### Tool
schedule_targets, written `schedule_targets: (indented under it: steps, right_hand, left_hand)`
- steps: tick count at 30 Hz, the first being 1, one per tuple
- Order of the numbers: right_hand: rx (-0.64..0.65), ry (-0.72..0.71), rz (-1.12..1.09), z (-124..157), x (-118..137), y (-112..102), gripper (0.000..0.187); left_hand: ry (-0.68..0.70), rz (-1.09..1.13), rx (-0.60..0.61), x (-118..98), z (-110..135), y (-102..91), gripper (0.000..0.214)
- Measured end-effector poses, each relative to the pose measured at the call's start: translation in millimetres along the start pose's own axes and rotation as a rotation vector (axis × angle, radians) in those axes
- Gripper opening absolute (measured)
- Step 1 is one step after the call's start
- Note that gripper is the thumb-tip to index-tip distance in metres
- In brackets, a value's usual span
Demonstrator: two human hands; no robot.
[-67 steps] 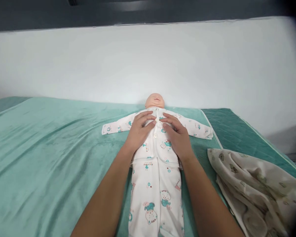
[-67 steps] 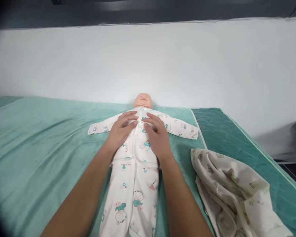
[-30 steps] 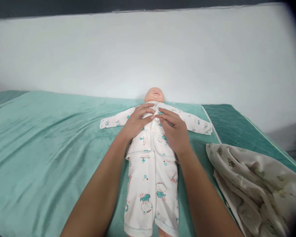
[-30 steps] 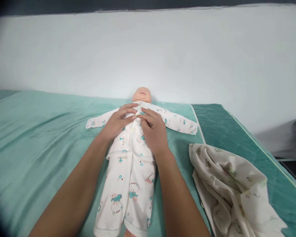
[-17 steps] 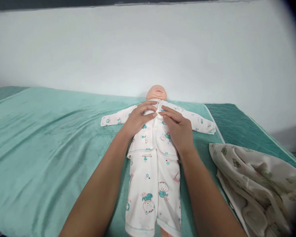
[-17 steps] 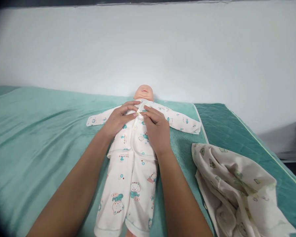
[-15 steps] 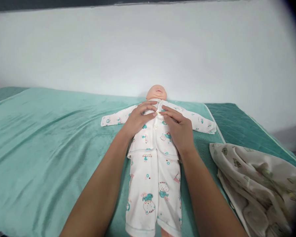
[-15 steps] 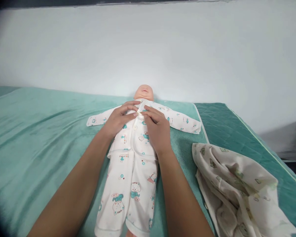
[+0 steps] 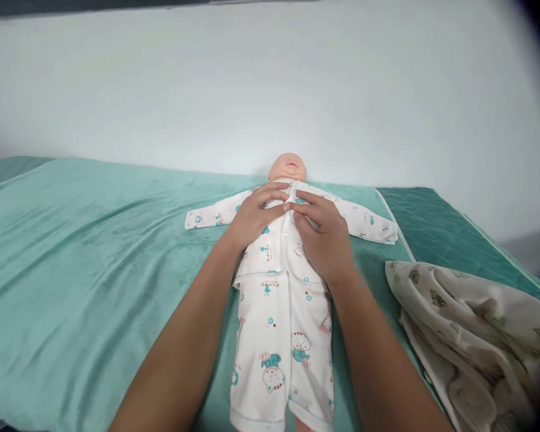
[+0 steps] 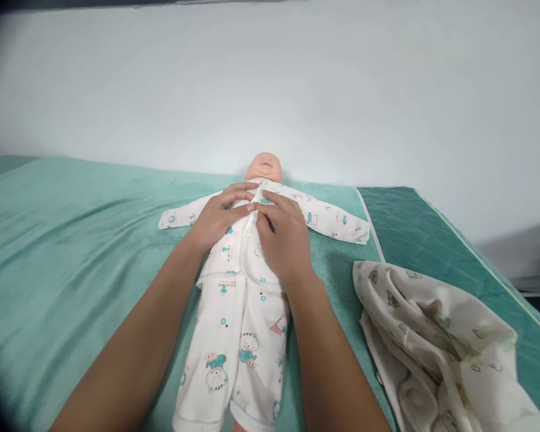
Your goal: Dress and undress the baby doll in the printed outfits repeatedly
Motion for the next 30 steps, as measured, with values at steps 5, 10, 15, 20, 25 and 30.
schedule_targets:
  steps: [5, 10, 15, 20, 25, 30]
  right_hand:
    - [-0.108, 0.033, -0.15, -0.4, -7.0, -9.6, 0.023]
    - [-0.133, 0.108, -0.25, -2.2, -20.8, -13.6, 0.019]
    - [-0.132, 0.162, -0.299, -3.4, -26.5, -16.0, 0.016]
    - [0.083, 0.249, -0.288, 0.8, -21.0, -6.7, 0.01]
    - [0.271, 0.29, -0.245, 9.1, -15.2, -2.3, 0.008]
    - [0.298, 0.281, -0.223, 11.1, -12.9, -1.1, 0.008]
  left_hand:
    - [0.009, -0.06, -0.037, -4.9, -0.6, -2.5, 0.008]
    - [0.044, -0.193, -0.044, -16.3, 7.7, -1.3, 0.01]
    - [0.009, -0.219, -0.041, -20.7, 22.9, -1.9, 0.016]
    - [0.033, -0.128, 0.124, -18.7, 27.0, -0.2, 0.018]
    - [0.007, -0.062, 0.238, -12.0, 29.2, -3.1, 0.011]
    - [0.023, -0.067, 0.29, -11.3, 31.8, -4.3, 0.008]
Point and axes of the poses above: each hand's wrist, its own z-axis away from the middle knuckle, its own y-axis out of the palm, x = y × z, the point moved 9 cm from there along -z, towards the middle knuckle, and after that the axes turned 15 degrees about -z, right-handed, at the moved point
